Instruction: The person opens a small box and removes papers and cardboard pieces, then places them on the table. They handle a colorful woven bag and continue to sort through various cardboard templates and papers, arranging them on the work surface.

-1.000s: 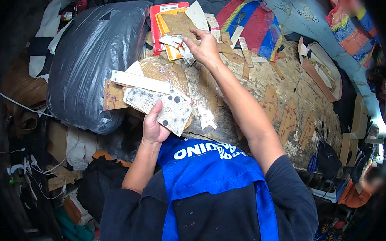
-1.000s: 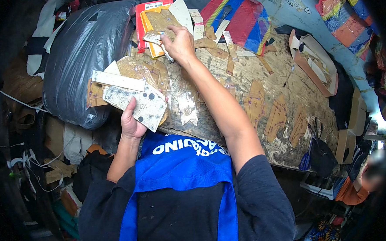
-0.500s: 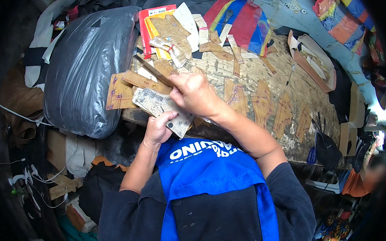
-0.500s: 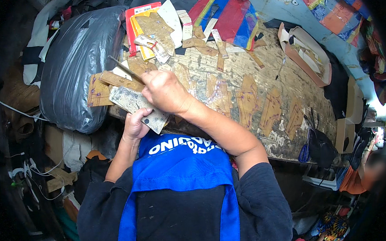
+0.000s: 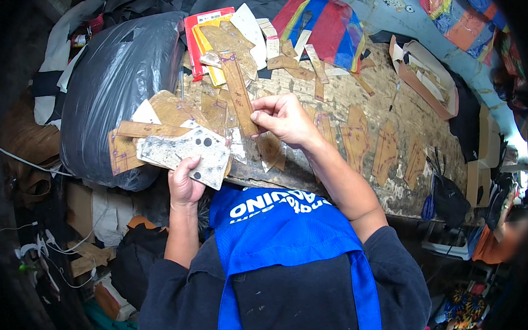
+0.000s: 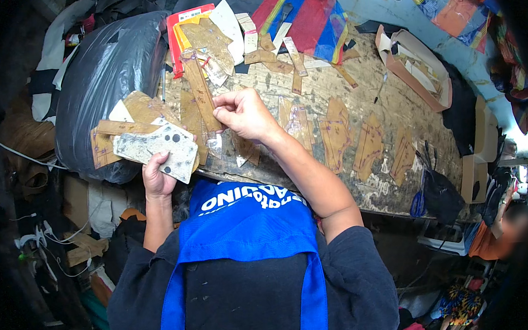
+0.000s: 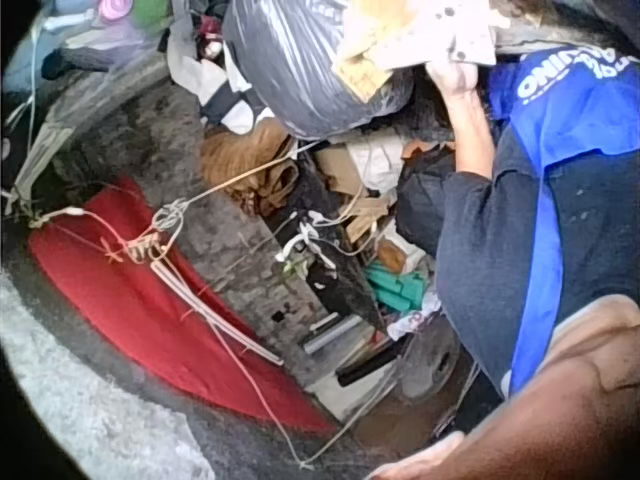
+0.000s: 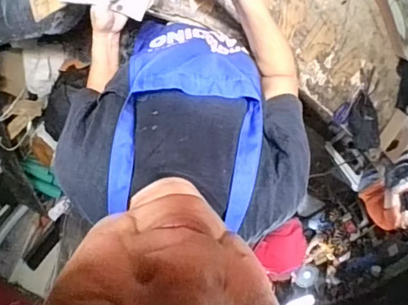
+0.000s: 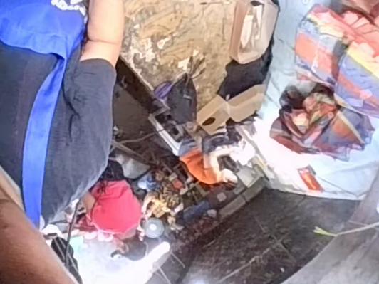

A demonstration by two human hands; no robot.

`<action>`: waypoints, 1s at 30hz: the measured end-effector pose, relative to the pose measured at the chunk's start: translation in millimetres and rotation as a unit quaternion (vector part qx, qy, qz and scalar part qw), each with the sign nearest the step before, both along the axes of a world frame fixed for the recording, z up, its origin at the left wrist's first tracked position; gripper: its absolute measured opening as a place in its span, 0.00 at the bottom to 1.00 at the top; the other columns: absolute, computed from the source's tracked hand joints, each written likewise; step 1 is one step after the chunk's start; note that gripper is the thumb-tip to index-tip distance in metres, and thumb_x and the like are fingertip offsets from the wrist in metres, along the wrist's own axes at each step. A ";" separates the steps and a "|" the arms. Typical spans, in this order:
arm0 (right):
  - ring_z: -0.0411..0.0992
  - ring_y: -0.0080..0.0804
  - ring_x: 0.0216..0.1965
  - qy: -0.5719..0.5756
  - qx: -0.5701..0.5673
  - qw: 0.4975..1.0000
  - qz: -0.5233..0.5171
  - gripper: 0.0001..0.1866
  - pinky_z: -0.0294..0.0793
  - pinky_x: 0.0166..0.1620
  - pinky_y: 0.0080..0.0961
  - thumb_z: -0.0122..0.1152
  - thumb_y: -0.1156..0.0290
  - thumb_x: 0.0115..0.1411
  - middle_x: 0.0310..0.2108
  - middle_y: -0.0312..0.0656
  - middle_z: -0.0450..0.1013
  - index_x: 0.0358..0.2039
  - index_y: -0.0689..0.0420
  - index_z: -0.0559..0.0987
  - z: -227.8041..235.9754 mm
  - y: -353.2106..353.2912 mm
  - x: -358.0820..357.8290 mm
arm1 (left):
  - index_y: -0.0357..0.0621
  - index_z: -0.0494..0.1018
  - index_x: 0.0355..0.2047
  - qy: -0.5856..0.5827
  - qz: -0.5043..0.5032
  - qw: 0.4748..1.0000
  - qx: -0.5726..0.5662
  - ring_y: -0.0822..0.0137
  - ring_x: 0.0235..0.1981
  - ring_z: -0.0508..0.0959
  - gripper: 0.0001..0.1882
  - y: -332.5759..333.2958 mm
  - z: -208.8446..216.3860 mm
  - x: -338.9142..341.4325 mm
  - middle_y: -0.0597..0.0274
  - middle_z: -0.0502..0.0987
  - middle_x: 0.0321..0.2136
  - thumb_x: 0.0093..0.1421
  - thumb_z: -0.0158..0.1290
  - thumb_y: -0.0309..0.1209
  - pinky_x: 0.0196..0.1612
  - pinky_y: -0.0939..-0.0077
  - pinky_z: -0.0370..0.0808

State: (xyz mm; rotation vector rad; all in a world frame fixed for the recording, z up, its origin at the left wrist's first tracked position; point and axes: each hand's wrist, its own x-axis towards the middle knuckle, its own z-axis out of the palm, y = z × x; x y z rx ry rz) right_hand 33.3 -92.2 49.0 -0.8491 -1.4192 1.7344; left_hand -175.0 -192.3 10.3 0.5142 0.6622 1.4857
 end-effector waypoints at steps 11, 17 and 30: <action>0.72 0.20 0.22 -0.013 -0.082 0.996 -0.031 0.10 0.78 0.28 0.19 0.53 0.80 0.55 0.25 0.40 0.73 0.37 0.71 0.74 -20.7 -10.2 -6.9 | 0.34 0.45 0.60 -0.024 -0.011 0.999 0.024 0.37 0.57 0.60 0.37 -6.7 16.1 -7.7 0.36 0.58 0.56 0.49 0.43 0.25 0.60 0.48 0.56; 0.74 0.29 0.34 -0.218 0.134 0.951 -0.175 0.16 0.73 0.38 0.24 0.60 0.71 0.53 0.32 0.45 0.76 0.40 0.69 0.75 -31.2 -19.3 -31.7 | 0.31 0.45 0.60 0.010 -0.010 1.000 0.023 0.38 0.56 0.61 0.35 10.6 9.1 8.3 0.36 0.57 0.56 0.51 0.42 0.24 0.60 0.50 0.57; 0.73 0.45 0.38 -0.152 0.436 0.887 -0.005 0.16 0.73 0.44 0.34 0.63 0.74 0.42 0.34 0.51 0.75 0.34 0.65 0.77 28.2 -47.4 -4.2 | 0.43 0.49 0.60 0.023 0.032 0.995 0.087 0.59 0.57 0.62 0.58 23.5 18.0 48.1 0.58 0.60 0.56 0.37 0.55 0.67 0.59 0.62 0.61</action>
